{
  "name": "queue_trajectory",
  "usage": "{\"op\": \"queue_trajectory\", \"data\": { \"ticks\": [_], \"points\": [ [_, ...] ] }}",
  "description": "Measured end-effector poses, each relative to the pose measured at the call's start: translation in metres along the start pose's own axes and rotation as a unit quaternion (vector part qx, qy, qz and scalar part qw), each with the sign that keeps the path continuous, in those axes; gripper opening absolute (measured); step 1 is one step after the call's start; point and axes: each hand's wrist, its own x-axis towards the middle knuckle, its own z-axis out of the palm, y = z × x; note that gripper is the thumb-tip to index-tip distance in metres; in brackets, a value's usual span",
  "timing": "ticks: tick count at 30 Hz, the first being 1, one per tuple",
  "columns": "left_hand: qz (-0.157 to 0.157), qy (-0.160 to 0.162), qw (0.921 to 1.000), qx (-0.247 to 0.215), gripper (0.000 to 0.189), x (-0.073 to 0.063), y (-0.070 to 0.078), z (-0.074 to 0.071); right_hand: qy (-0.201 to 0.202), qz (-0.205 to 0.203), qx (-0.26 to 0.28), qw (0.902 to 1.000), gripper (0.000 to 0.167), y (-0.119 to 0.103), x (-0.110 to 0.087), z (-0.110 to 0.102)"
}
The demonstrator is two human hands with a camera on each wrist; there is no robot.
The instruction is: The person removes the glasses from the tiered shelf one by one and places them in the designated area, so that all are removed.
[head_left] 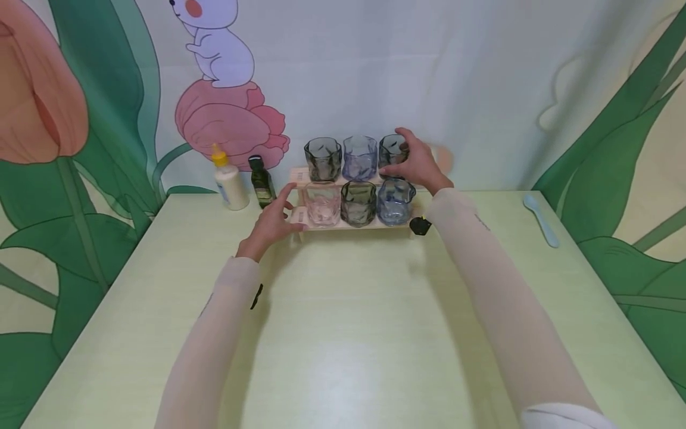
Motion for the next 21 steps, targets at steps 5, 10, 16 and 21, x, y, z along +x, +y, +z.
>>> {"op": "queue_trajectory", "data": {
  "ticks": [5, 10, 16, 21],
  "points": [
    [0.001, 0.005, 1.0000, 0.004, 0.101, 0.0006, 0.0014, -0.0025, 0.000, 0.001, -0.014, 0.9999, 0.098, -0.0015, 0.0028, -0.0028],
    [0.006, 0.005, 1.0000, 0.001, 0.101, -0.0004, 0.0013, -0.0028, -0.001, 0.003, -0.014, 0.9999, 0.097, -0.0016, 0.0029, -0.0039],
    [0.011, 0.005, 0.9999, 0.004, 0.101, -0.0021, -0.0005, -0.0015, 0.006, -0.001, -0.007, 1.0000, 0.095, -0.0014, -0.0010, -0.0020],
    [0.013, 0.006, 0.9999, 0.004, 0.101, -0.0026, -0.0011, -0.0011, 0.019, -0.002, 0.003, 0.9998, 0.094, -0.0004, -0.0034, 0.0005]
  ]
}}
